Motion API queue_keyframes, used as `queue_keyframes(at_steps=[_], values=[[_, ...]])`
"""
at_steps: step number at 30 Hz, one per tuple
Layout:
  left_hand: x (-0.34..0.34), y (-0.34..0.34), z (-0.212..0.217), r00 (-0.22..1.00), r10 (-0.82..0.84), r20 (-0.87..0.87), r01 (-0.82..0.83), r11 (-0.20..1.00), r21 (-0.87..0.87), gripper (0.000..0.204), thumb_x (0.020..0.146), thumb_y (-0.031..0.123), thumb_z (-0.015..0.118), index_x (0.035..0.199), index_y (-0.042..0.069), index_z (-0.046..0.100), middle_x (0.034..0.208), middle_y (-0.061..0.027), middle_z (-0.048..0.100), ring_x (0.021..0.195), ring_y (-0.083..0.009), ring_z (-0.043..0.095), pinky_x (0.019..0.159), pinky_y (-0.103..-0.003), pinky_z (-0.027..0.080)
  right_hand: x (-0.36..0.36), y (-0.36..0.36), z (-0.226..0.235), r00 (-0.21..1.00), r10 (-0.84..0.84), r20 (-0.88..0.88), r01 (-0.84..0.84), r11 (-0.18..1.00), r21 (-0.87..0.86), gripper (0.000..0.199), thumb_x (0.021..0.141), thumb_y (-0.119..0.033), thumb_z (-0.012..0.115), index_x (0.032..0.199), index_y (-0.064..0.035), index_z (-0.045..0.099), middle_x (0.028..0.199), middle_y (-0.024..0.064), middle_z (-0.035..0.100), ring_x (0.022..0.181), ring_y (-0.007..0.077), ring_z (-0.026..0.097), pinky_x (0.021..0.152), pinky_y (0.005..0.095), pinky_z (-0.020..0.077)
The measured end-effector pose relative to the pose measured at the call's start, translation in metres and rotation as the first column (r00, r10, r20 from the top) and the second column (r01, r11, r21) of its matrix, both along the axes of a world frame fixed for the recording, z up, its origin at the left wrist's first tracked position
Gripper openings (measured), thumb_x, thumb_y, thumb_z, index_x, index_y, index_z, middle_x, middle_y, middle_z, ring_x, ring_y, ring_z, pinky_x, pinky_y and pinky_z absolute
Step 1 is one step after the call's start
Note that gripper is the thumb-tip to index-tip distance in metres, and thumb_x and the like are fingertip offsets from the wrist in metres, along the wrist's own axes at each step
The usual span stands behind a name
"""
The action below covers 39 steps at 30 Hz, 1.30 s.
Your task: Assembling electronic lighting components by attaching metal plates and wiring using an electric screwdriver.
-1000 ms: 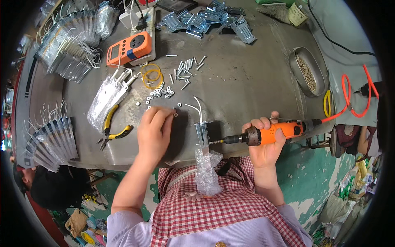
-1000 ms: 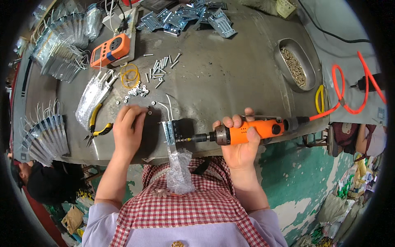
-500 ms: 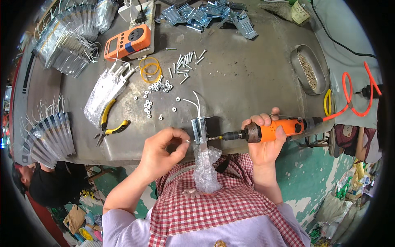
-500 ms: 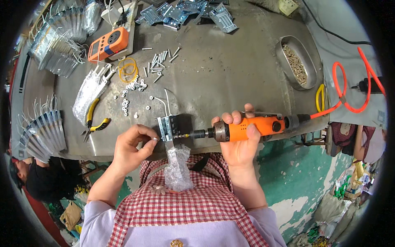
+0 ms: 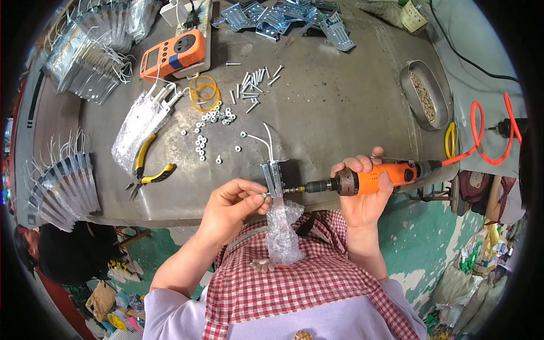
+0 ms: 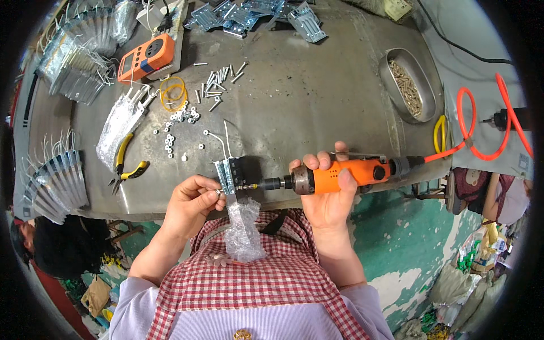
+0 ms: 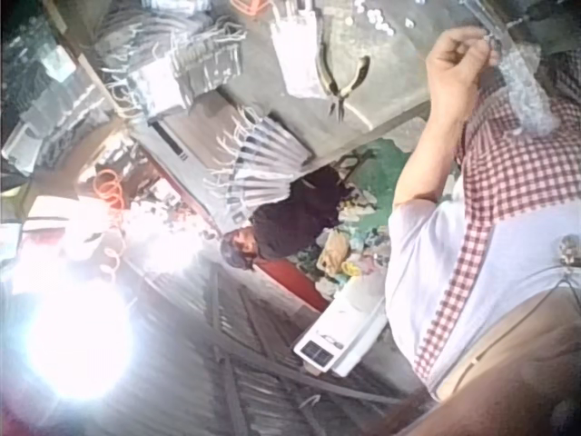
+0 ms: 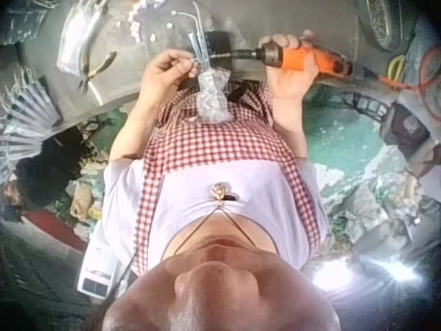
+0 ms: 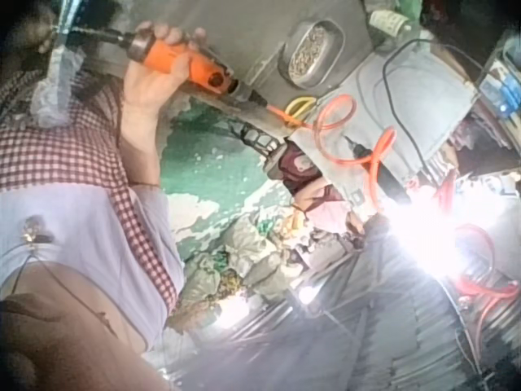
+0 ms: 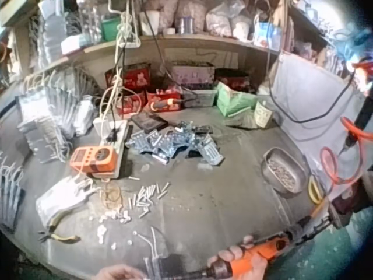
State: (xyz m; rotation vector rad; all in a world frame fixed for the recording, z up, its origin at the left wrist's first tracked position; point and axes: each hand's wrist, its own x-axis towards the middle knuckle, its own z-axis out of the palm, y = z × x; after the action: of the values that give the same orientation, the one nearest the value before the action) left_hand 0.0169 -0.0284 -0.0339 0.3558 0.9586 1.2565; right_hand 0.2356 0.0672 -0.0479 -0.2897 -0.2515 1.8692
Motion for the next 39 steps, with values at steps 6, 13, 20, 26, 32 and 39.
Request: queue_keyframes(at_steps=[6,13,20,26,32,39], values=[[0.002,0.002,0.003,1.000,-0.014,0.000,0.014,0.995,-0.095,0.014,0.085,0.003,0.059,0.098,0.000,0.059,0.083,-0.0105,0.062,0.074,-0.0162,0.059,0.070,-0.028,0.049,0.000,0.001,0.000,1.000,0.004,0.002,-0.004,1.000,-0.010,0.041,0.080,-0.026,0.065,0.115,-0.0173,0.046,0.089,0.0010,0.055,0.091,0.0168,0.050,0.094,0.0447,0.0338],[0.018,-0.004,0.013,0.877,0.059,-0.477,-0.016,0.995,0.095,0.018,0.086,-0.003,0.054,0.103,-0.005,0.061,0.092,-0.0092,0.061,0.082,-0.0138,0.061,0.075,-0.025,0.051,0.001,0.000,-0.001,1.000,-0.004,-0.010,0.004,0.999,-0.035,0.041,0.079,-0.025,0.066,0.114,-0.0171,0.046,0.088,0.0009,0.055,0.091,0.0167,0.050,0.094,0.0442,0.0339],[0.023,-0.003,0.011,0.900,0.065,-0.430,-0.055,0.998,0.034,0.015,0.085,-0.001,0.057,0.100,-0.003,0.060,0.088,-0.0071,0.061,0.082,-0.0131,0.060,0.073,-0.025,0.050,0.001,-0.001,0.002,1.000,-0.016,0.008,0.016,0.999,-0.036,0.042,0.079,-0.026,0.066,0.115,-0.0164,0.046,0.087,0.0012,0.055,0.089,0.0165,0.051,0.094,0.0443,0.0344],[0.020,-0.003,0.007,0.990,0.098,-0.103,-0.091,0.994,0.065,0.010,0.087,0.000,0.055,0.097,0.001,0.055,0.085,-0.0064,0.061,0.077,-0.0121,0.059,0.071,-0.025,0.048,0.001,0.000,0.002,1.000,-0.016,0.014,0.017,0.999,-0.042,0.042,0.079,-0.026,0.066,0.115,-0.0159,0.046,0.087,0.0016,0.055,0.089,0.0169,0.051,0.094,0.0450,0.0348],[0.009,0.003,0.008,0.999,-0.008,0.038,0.010,0.998,-0.058,0.012,0.088,0.004,0.053,0.100,0.002,0.053,0.084,-0.0070,0.062,0.076,-0.0130,0.059,0.070,-0.026,0.049,0.001,0.000,0.003,1.000,-0.019,0.007,0.019,0.999,-0.051,0.041,0.079,-0.025,0.066,0.114,-0.0160,0.047,0.087,0.0018,0.055,0.089,0.0171,0.051,0.094,0.0454,0.0352],[0.004,0.003,0.009,0.986,-0.040,-0.159,0.036,0.999,-0.028,0.015,0.090,0.005,0.052,0.103,0.000,0.054,0.084,-0.0065,0.062,0.072,-0.0131,0.059,0.066,-0.025,0.048,0.000,0.000,0.004,1.000,-0.016,0.015,0.017,0.998,-0.057,0.040,0.079,-0.025,0.066,0.113,-0.0165,0.047,0.087,0.0011,0.055,0.089,0.0169,0.051,0.094,0.0452,0.0353]])
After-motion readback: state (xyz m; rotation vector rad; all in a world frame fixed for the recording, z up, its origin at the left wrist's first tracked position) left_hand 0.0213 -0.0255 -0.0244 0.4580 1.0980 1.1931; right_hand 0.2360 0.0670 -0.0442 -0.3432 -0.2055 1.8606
